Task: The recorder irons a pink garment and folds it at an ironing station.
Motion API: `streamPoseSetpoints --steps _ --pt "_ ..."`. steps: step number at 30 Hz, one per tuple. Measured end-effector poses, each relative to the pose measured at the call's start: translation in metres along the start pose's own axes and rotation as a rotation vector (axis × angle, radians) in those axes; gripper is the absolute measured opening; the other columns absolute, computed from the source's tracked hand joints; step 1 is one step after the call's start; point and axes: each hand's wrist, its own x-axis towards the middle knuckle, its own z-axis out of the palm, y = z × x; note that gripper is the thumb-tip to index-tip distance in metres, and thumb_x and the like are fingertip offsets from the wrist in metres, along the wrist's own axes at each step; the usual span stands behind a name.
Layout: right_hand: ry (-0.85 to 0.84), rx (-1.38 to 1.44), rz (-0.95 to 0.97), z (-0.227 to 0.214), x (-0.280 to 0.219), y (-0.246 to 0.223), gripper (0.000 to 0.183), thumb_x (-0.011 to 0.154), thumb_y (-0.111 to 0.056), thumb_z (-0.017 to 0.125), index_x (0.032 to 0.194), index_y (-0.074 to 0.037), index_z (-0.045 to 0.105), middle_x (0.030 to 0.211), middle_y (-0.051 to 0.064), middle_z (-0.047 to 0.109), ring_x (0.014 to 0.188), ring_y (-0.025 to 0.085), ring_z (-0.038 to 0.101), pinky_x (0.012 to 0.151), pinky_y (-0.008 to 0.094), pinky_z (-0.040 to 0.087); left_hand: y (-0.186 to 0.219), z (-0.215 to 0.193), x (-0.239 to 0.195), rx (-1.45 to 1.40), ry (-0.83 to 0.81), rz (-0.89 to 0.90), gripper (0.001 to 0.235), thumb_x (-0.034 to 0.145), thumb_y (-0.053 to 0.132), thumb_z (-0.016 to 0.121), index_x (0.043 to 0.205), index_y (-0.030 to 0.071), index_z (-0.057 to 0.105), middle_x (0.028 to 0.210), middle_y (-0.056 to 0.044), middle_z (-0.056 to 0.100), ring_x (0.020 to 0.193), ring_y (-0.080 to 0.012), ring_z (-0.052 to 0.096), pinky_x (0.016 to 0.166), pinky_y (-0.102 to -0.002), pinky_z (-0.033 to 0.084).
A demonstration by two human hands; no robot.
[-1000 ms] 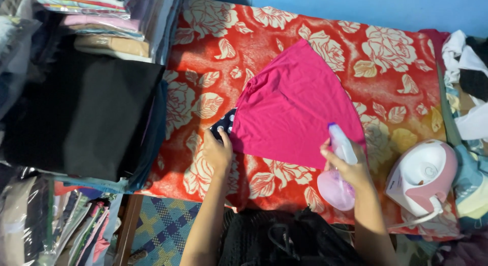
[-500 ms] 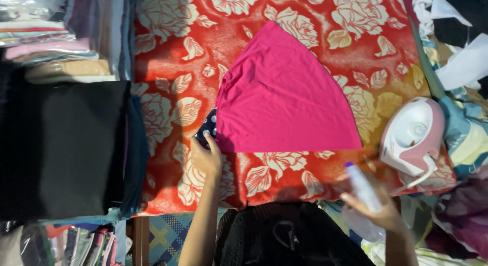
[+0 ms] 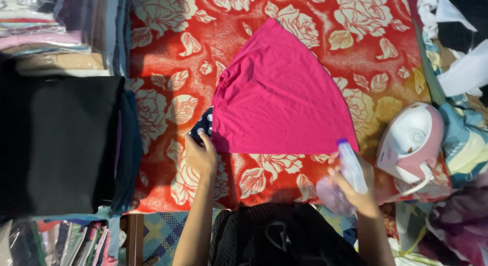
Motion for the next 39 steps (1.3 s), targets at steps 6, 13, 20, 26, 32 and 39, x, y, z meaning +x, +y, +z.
streamPoseSetpoints --steps 6,13,20,26,32,39 --pt "-0.136 0.002 -0.156 0.026 0.064 -0.012 0.044 0.079 -0.009 0.079 0.119 -0.001 0.065 0.098 0.011 0.074 0.051 0.019 0.07 0.051 0.031 0.056 -0.012 0.014 -0.003 0.097 0.058 -0.018 0.026 0.101 0.035 0.057 0.097 0.009 0.056 0.073 -0.012 0.064 0.065 -0.0353 0.065 0.059 -0.047 0.052" --pt "-0.266 -0.053 -0.073 0.019 0.073 -0.006 0.041 0.07 -0.016 0.088 0.103 0.001 0.069 0.095 0.019 0.076 0.066 0.032 0.075 0.056 0.043 0.058 -0.014 0.025 -0.005 0.209 0.107 -0.057 0.027 0.102 0.041 0.056 0.099 0.014 0.057 0.075 -0.009 0.064 0.074 -0.0393 0.071 0.066 -0.053 0.057" --pt "0.332 -0.014 -0.198 -0.152 0.195 0.07 0.069 0.093 0.03 0.066 0.149 0.001 0.038 0.134 0.022 0.054 0.092 0.029 0.058 0.075 0.039 0.057 0.004 0.009 -0.002 0.127 0.02 -0.006 0.029 0.102 0.03 0.054 0.1 0.001 0.056 0.074 -0.018 0.066 0.057 -0.0357 0.061 0.055 -0.046 0.048" --pt "0.772 -0.102 -0.461 -0.234 0.286 0.286 0.068 0.092 0.03 0.091 0.137 0.002 0.049 0.13 0.028 0.058 0.111 0.042 0.067 0.095 0.05 0.061 -0.006 0.019 -0.004 0.22 0.086 0.057 0.028 0.102 0.031 0.056 0.101 0.003 0.058 0.076 -0.018 0.068 0.057 -0.0383 0.063 0.052 -0.046 0.049" --pt "0.437 -0.179 -0.186 -0.211 0.245 0.229 0.108 0.085 0.033 0.088 0.158 -0.013 0.023 0.156 0.025 0.042 0.141 0.047 0.046 0.113 0.058 0.05 -0.015 0.023 -0.005 0.283 0.101 0.093 0.029 0.104 0.03 0.055 0.104 0.001 0.058 0.079 -0.02 0.068 0.059 -0.0394 0.062 0.053 -0.046 0.049" --pt "0.308 -0.983 0.403 -0.233 0.116 0.24 0.068 0.089 -0.048 0.091 0.128 0.005 0.073 0.108 0.029 0.066 0.1 0.048 0.056 0.091 0.052 0.044 -0.005 0.014 -0.002 0.105 0.071 0.009 0.021 0.104 0.024 0.051 0.103 0.005 0.059 0.084 -0.017 0.071 0.065 -0.0399 0.065 0.059 -0.048 0.049"
